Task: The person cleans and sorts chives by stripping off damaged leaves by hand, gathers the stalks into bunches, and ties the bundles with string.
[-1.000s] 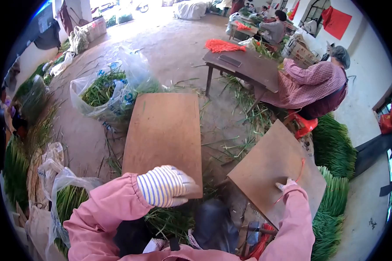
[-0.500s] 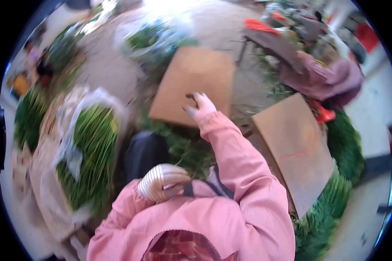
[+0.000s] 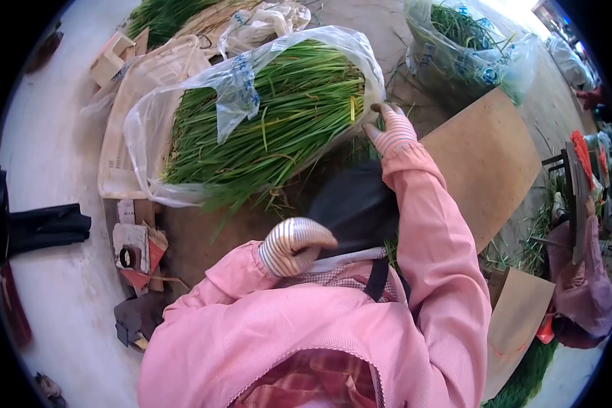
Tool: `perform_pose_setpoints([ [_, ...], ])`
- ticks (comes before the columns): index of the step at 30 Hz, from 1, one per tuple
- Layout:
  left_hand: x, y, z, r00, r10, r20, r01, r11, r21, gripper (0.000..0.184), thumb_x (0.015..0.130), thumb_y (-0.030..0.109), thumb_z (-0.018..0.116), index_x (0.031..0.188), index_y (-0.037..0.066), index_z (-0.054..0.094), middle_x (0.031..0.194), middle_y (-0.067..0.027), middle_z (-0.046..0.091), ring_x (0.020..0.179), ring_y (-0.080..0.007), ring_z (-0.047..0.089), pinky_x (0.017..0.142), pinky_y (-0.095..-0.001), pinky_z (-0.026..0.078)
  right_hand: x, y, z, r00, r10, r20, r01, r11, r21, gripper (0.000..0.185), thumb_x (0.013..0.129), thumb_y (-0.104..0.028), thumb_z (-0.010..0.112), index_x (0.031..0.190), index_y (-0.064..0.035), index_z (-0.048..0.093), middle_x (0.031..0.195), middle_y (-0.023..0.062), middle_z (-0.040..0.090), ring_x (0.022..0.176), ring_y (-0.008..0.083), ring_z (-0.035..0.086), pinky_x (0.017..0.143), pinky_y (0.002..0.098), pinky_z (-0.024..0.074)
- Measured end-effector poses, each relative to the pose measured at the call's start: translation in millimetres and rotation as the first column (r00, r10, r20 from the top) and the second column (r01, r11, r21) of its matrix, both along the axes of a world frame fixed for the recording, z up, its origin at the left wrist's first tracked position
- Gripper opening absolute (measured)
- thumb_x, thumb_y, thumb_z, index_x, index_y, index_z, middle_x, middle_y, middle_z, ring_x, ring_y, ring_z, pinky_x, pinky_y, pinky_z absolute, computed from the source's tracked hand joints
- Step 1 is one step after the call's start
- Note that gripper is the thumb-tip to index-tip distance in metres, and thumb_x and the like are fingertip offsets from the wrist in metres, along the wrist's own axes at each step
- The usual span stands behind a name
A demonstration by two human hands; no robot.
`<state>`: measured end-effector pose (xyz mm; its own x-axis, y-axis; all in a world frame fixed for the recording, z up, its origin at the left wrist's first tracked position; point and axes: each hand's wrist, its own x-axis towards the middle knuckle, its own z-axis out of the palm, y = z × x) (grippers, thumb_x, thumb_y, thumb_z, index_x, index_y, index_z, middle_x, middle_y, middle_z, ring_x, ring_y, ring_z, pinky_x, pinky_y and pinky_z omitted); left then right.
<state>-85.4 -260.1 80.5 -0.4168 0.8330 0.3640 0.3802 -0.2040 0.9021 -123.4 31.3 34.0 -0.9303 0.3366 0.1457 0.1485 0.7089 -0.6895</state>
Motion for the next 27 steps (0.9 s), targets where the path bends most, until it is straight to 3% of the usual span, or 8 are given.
perform_pose_setpoints([
  [2,-29.2,16.4,0.9,0.977,0.092,-0.191,-0.096,0.995,-0.012,0.025,0.063,-0.007,0.052,0.085,0.003,0.060,0.077,-0.0113,0.059,0.071,-0.0277,0.058,0.065,-0.0328,0.047,-14.5,9.8,-13.7,0.935,-0.311,0.169,0.313,0.950,0.018,0.063,0.064,-0.035,0.069,0.115,-0.0050,0.047,0.110,0.0202,0.051,0.105,0.0299,0.048,0.089,0.0340,0.0374],
  [5,-82.7,53.8,-9.7,0.882,0.240,-0.406,-0.311,0.943,-0.119,0.031,0.064,0.004,0.059,0.096,0.004,0.057,0.088,-0.0138,0.057,0.084,-0.0306,0.055,0.076,-0.0374,0.043,-37.7,48.5,-72.3,0.844,-0.432,0.316,0.511,0.828,-0.231,0.079,0.067,-0.042,0.068,0.121,0.0045,0.034,0.107,0.0172,0.053,0.098,0.0239,0.050,0.084,0.0316,0.0383],
  [7,-108.6,85.7,-24.8,0.630,0.338,-0.699,-0.561,0.820,-0.109,0.060,0.062,0.021,0.067,0.115,0.006,0.045,0.109,-0.0160,0.048,0.105,-0.0316,0.044,0.091,-0.0424,0.032,-53.0,48.0,-78.8,0.889,-0.396,0.232,0.458,0.792,-0.403,0.080,0.067,-0.045,0.067,0.120,0.0050,0.034,0.108,0.0169,0.053,0.098,0.0238,0.050,0.085,0.0313,0.0379],
  [10,-140.8,131.3,-54.0,0.565,0.207,-0.798,-0.682,0.662,-0.311,0.106,0.044,0.043,0.076,0.130,0.009,0.024,0.129,-0.0159,0.030,0.120,-0.0315,0.027,0.100,-0.0458,0.017,-75.8,50.2,-80.3,0.864,-0.378,0.332,0.457,0.867,-0.201,0.074,0.067,-0.045,0.064,0.118,0.0014,0.039,0.108,0.0196,0.053,0.101,0.0294,0.050,0.085,0.0329,0.0386],
  [17,-190.0,135.3,-88.9,0.635,0.124,-0.762,-0.545,0.771,-0.330,0.108,0.037,0.047,0.076,0.127,0.007,0.030,0.124,-0.0153,0.037,0.118,-0.0318,0.032,0.099,-0.0458,0.019,-56.0,63.7,-125.2,0.863,-0.363,0.350,0.477,0.813,-0.333,0.048,0.066,-0.033,0.065,0.104,-0.0058,0.054,0.091,0.0173,0.060,0.087,0.0311,0.056,0.076,0.0350,0.0434],
  [19,-191.8,136.2,-91.1,0.627,0.113,-0.771,-0.534,0.783,-0.319,0.106,0.038,0.047,0.076,0.126,0.007,0.031,0.123,-0.0152,0.039,0.117,-0.0319,0.033,0.099,-0.0455,0.020,-42.3,56.3,-127.4,0.813,-0.414,0.410,0.497,0.860,-0.118,0.043,0.067,-0.031,0.063,0.102,-0.0079,0.054,0.092,0.0160,0.060,0.087,0.0323,0.056,0.077,0.0351,0.0437],
  [23,-173.7,147.7,-77.9,0.613,0.034,-0.789,-0.587,0.688,-0.427,0.110,0.041,0.049,0.075,0.129,0.008,0.025,0.126,-0.0177,0.034,0.119,-0.0320,0.030,0.099,-0.0470,0.018,-46.6,60.8,-138.8,0.787,-0.369,0.495,0.532,0.812,-0.241,0.047,0.066,-0.030,0.058,0.107,-0.0083,0.052,0.099,0.0181,0.057,0.092,0.0328,0.054,0.080,0.0354,0.0423],
  [27,-146.3,171.3,-67.1,0.551,-0.140,-0.823,-0.755,0.338,-0.563,0.118,0.044,0.049,0.076,0.134,0.015,0.010,0.133,-0.0196,0.022,0.124,-0.0333,0.020,0.099,-0.0529,0.011,-56.5,58.0,-139.9,0.910,-0.396,0.123,0.401,0.768,-0.499,0.041,0.069,-0.023,0.056,0.104,-0.0037,0.052,0.097,0.0186,0.058,0.091,0.0333,0.055,0.078,0.0342,0.0425],
])
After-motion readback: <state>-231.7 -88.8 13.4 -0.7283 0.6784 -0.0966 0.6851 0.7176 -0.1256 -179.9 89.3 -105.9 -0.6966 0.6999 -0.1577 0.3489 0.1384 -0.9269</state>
